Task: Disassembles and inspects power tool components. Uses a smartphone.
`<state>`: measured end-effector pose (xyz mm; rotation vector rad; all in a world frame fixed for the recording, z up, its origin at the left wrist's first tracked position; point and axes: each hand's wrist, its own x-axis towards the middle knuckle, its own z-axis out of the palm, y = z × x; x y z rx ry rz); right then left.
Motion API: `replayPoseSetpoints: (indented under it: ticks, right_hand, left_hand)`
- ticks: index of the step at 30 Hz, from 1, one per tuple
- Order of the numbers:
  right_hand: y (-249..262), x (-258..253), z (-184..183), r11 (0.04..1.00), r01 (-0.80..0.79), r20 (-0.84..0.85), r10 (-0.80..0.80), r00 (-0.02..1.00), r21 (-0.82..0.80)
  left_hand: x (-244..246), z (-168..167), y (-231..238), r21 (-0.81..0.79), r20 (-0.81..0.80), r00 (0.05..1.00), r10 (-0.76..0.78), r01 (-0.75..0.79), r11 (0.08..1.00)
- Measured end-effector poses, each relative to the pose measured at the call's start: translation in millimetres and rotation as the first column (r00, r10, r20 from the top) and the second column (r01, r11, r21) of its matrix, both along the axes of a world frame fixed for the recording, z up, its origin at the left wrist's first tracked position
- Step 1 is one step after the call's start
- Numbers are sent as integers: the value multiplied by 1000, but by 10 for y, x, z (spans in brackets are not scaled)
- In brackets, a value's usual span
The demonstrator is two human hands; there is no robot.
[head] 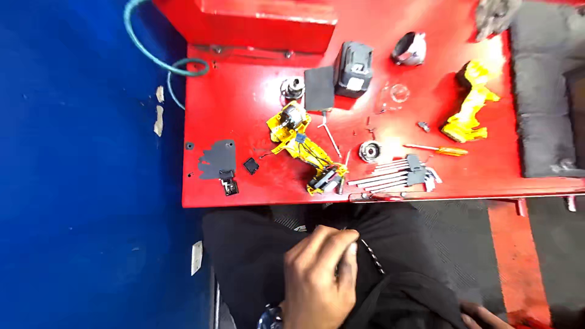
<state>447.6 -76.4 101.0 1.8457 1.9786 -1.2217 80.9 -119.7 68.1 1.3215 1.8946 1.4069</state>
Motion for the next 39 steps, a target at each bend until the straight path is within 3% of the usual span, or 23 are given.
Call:
replayPoseSetpoints:
  ticks: [3,7,10,12,15,17,22,27,34,37,39]
  right_hand:
    - [11,136,-173,926,-264,-78,294,952,268]
    - [76,284,-423,864,-309,-133,388,912,398]
    - [153,228,-581,746,-376,9,445,896,549]
    - [183,126,-673,746,-327,35,378,925,580]
    - [175,90,-855,849,-86,-74,146,986,522]
    - [219,25,-910,831,-30,-87,94,992,555]
    - [270,-11,-761,615,-279,89,322,943,737]
    - [-16,222,-365,492,-347,85,478,874,799]
    - [-91,646,544,690,-241,-119,430,895,682]
    - [40,790,870,817,-39,-266,231,936,575]
    - [109,852,959,886,180,-455,39,890,428]
  left_hand:
    - [381,83,45,56,-34,991,-130,132,990]
    - [676,118,-37,20,-115,976,-186,189,982]
    - [804,104,-100,1,-154,971,-182,185,983]
    - [857,103,-168,-7,-181,968,-175,177,984]
    - [895,125,-294,-15,-203,966,-161,161,987]
    - [889,138,-366,-17,-211,968,-137,136,991]
    - [922,151,-452,-14,-257,958,-125,126,992]
    - [902,143,-494,-36,-267,955,-127,122,992]
    - [944,131,-327,-126,-226,947,-230,206,970]
    - [989,144,-197,-163,-38,948,-315,305,938]
    - [1036,149,-87,-149,136,921,-365,383,912]
